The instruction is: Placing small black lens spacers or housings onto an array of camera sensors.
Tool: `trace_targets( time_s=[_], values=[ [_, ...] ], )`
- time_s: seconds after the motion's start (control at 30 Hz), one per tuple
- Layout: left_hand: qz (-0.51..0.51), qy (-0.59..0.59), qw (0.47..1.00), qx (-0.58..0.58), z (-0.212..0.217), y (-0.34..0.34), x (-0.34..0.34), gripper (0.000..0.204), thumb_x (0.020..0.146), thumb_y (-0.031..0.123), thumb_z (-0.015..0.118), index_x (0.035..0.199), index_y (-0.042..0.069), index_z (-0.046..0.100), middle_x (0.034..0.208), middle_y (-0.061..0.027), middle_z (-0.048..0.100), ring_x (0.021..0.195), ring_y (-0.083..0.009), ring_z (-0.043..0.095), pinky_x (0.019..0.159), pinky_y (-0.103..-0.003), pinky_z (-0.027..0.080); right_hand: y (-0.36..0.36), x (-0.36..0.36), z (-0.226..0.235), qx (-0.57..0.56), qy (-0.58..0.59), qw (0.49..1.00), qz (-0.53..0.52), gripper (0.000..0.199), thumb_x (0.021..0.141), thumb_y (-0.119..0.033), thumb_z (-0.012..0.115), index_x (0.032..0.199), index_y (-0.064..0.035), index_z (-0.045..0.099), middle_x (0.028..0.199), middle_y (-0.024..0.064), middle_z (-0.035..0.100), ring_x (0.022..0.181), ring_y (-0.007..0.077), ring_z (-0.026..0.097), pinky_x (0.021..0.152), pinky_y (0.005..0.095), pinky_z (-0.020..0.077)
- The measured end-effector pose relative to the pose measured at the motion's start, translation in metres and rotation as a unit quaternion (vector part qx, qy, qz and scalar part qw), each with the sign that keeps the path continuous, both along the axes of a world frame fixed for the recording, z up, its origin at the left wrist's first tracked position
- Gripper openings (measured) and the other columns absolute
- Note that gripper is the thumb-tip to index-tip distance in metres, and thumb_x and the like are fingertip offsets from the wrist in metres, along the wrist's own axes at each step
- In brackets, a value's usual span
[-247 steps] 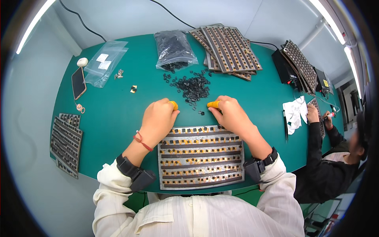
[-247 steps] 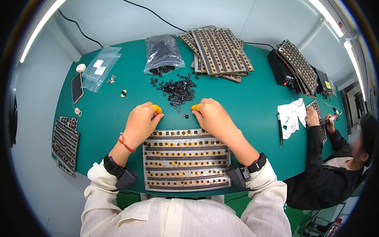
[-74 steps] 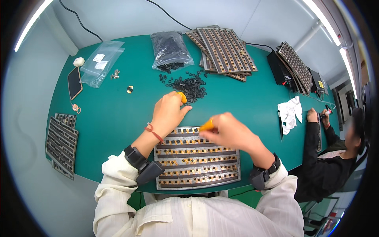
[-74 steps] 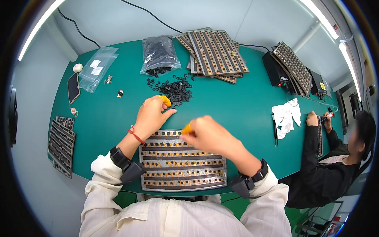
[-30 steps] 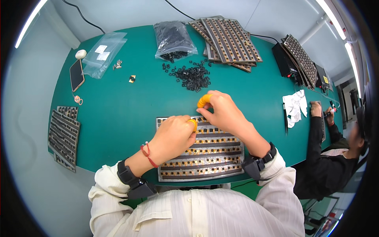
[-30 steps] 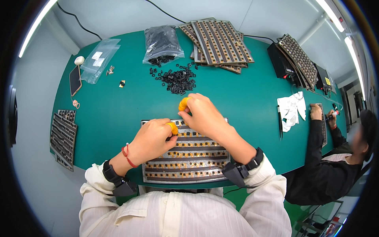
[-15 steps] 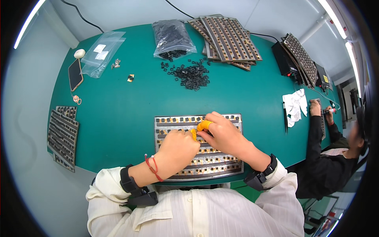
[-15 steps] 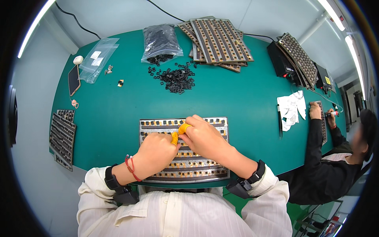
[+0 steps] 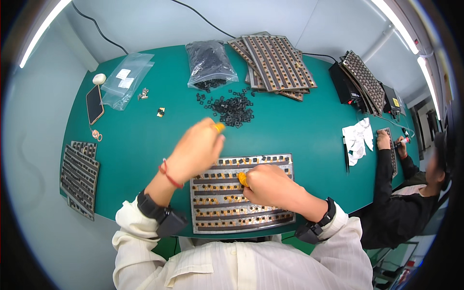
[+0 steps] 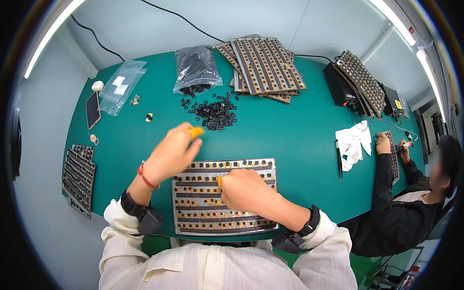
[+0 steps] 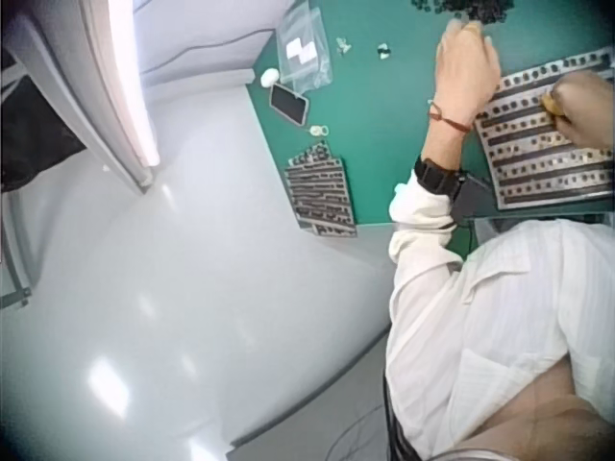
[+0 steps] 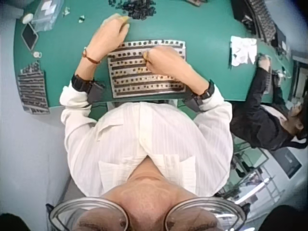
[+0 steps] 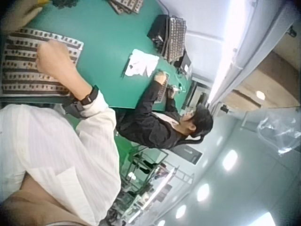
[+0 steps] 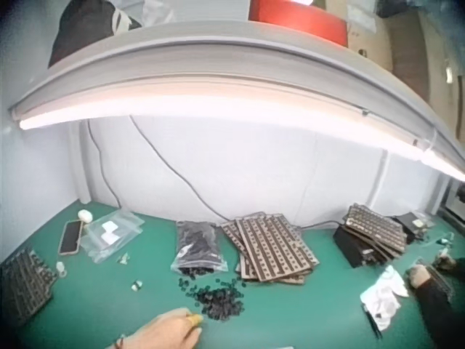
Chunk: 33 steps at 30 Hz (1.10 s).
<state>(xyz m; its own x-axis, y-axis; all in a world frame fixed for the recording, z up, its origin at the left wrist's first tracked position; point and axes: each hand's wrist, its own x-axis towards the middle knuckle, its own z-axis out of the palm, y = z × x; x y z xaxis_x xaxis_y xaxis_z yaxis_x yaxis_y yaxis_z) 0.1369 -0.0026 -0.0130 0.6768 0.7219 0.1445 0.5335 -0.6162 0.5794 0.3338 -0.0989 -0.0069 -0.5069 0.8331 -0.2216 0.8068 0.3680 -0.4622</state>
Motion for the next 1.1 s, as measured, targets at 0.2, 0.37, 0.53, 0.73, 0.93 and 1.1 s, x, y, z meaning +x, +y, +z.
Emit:
trace_targets(
  time_s=[0.2, 0.37, 0.53, 0.73, 0.93, 1.1],
  values=[
    [0.111, -0.006, 0.992, 0.061, -0.038, 0.022, 0.015, 0.022, 0.089, 0.004, 0.058, 0.1, -0.014, 0.063, 0.108, -0.0214, 0.056, 0.106, -0.0372, 0.055, 0.094, -0.043, 0.047, 0.015, 0.017, 0.007, -0.034, 0.058, 0.998, -0.01, 0.019, 0.081, -0.012, 0.065, 0.075, 0.006, 0.067, 0.071, 0.0239, 0.064, 0.067, 0.0407, 0.066, 0.066, 0.0476, 0.0534],
    [0.039, 0.024, 0.996, 0.071, -0.038, 0.01, 0.004, 0.019, 0.088, 0.0, 0.056, 0.102, -0.01, 0.064, 0.108, -0.0182, 0.058, 0.099, -0.035, 0.058, 0.087, -0.041, 0.049, 0.047, 0.048, -0.004, 0.116, 0.163, 0.972, -0.122, 0.019, 0.086, -0.009, 0.066, 0.098, 0.0037, 0.071, 0.084, 0.0196, 0.068, 0.072, 0.0333, 0.067, 0.066, 0.0413, 0.0529],
    [0.069, -0.018, 0.997, 0.002, -0.02, -0.001, -0.016, 0.017, 0.092, 0.002, 0.055, 0.1, -0.009, 0.065, 0.112, -0.0168, 0.06, 0.08, -0.0349, 0.063, 0.072, -0.041, 0.052, 0.073, 0.06, -0.027, 0.138, 0.106, 0.957, -0.231, 0.029, 0.087, -0.006, 0.062, 0.112, 0.0064, 0.067, 0.095, 0.0188, 0.066, 0.079, 0.0292, 0.066, 0.071, 0.0381, 0.052],
    [0.097, -0.002, 0.995, -0.019, -0.016, -0.002, -0.03, 0.018, 0.089, 0.007, 0.064, 0.1, -0.006, 0.07, 0.096, -0.0161, 0.065, 0.077, -0.03, 0.067, 0.07, -0.037, 0.053, 0.08, 0.022, -0.034, 0.136, 0.088, 0.961, -0.224, 0.018, 0.087, 0.0, 0.053, 0.095, 0.0137, 0.062, 0.099, 0.0244, 0.06, 0.09, 0.0445, 0.061, 0.083, 0.0459, 0.0493],
    [0.115, -0.015, 0.99, -0.078, -0.021, -0.005, -0.019, 0.021, 0.082, 0.013, 0.076, 0.092, -0.005, 0.072, 0.078, -0.0133, 0.069, 0.071, -0.0241, 0.069, 0.065, -0.035, 0.055, 0.079, 0.009, -0.019, 0.103, 0.126, 0.972, -0.169, 0.021, 0.088, 0.001, 0.054, 0.102, 0.0119, 0.064, 0.098, 0.0243, 0.063, 0.092, 0.0396, 0.064, 0.081, 0.0432, 0.0512],
    [0.118, 0.021, 0.991, -0.052, -0.017, -0.011, 0.001, 0.023, 0.08, 0.016, 0.078, 0.085, -0.005, 0.071, 0.078, -0.0142, 0.069, 0.071, -0.0265, 0.069, 0.064, -0.035, 0.055, 0.067, 0.019, -0.006, 0.128, 0.151, 0.964, -0.178, 0.021, 0.087, -0.002, 0.06, 0.102, 0.0102, 0.068, 0.092, 0.0214, 0.066, 0.085, 0.0323, 0.068, 0.075, 0.0402, 0.0531]
  ],
)
